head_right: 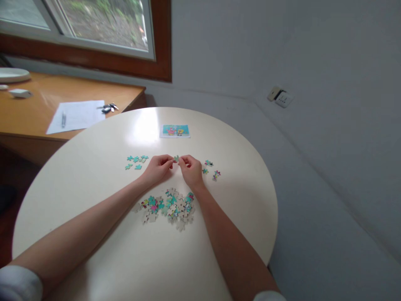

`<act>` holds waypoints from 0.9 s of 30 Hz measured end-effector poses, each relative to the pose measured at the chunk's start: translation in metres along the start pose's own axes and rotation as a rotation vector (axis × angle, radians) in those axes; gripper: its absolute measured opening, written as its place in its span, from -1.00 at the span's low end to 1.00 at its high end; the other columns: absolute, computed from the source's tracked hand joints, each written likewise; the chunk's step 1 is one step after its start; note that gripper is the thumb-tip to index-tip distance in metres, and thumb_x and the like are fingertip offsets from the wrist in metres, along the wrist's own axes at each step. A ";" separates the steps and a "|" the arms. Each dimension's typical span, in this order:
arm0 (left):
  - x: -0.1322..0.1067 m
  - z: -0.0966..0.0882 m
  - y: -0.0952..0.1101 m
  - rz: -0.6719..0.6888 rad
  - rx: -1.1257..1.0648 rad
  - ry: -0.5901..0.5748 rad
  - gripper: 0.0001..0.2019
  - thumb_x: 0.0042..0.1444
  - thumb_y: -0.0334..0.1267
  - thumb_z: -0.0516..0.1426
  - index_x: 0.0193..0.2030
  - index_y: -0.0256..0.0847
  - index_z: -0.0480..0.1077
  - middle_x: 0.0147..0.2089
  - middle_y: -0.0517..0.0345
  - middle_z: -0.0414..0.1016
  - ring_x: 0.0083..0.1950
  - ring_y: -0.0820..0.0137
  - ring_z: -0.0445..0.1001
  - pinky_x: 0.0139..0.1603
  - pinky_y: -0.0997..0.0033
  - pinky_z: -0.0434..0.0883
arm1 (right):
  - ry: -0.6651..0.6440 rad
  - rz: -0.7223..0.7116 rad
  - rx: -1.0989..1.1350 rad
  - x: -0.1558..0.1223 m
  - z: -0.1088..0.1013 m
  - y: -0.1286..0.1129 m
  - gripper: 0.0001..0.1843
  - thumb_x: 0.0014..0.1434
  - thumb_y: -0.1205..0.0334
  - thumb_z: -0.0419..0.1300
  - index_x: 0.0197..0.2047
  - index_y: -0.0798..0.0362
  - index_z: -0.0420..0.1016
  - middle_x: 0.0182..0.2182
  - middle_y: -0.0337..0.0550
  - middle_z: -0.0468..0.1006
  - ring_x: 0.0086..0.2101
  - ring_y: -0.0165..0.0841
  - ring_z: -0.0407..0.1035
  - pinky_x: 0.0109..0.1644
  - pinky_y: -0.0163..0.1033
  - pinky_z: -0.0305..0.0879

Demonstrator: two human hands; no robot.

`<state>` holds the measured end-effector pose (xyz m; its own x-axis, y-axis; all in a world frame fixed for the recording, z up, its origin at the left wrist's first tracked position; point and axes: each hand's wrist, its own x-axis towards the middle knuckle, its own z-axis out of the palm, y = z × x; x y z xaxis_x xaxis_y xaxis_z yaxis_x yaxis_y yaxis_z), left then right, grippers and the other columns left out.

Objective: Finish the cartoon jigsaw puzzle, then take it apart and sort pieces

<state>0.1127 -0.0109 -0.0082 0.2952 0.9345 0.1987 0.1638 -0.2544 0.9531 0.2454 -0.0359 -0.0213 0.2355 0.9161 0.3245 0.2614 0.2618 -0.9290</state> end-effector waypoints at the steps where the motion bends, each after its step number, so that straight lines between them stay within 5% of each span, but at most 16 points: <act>1: 0.000 0.000 0.000 0.000 0.003 0.000 -0.84 -0.05 -0.32 0.04 -0.53 -0.28 0.41 -0.60 0.22 0.35 -0.51 0.48 0.30 -0.41 0.46 0.25 | 0.000 0.000 0.004 0.000 0.000 0.000 -0.75 0.02 0.05 0.15 -0.47 0.07 0.43 -0.52 -0.17 0.51 -0.45 -0.35 0.40 -0.31 -0.24 0.34; 19: 0.000 0.001 0.000 0.000 -0.048 0.026 -0.86 -0.07 -0.23 0.10 -0.49 -0.26 0.39 -0.58 0.21 0.35 -0.50 0.48 0.28 -0.42 0.44 0.24 | 0.009 0.002 -0.015 0.000 0.000 0.000 -0.73 0.03 0.03 0.13 -0.47 0.06 0.44 -0.53 -0.18 0.51 -0.46 -0.36 0.40 -0.33 -0.25 0.34; 27: 0.000 -0.001 -0.003 -0.001 0.060 0.146 -0.87 -0.08 -0.27 0.06 -0.56 -0.25 0.33 -0.61 0.26 0.29 -0.53 0.51 0.21 -0.46 0.48 0.17 | 0.024 0.020 -0.008 0.002 -0.001 0.003 -0.76 0.01 0.06 0.15 -0.46 0.07 0.46 -0.56 -0.20 0.50 -0.48 -0.38 0.38 -0.33 -0.26 0.33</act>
<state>0.1113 -0.0100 -0.0108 0.1556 0.9599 0.2334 0.2214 -0.2641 0.9387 0.2474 -0.0330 -0.0237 0.2629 0.9136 0.3102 0.2635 0.2413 -0.9340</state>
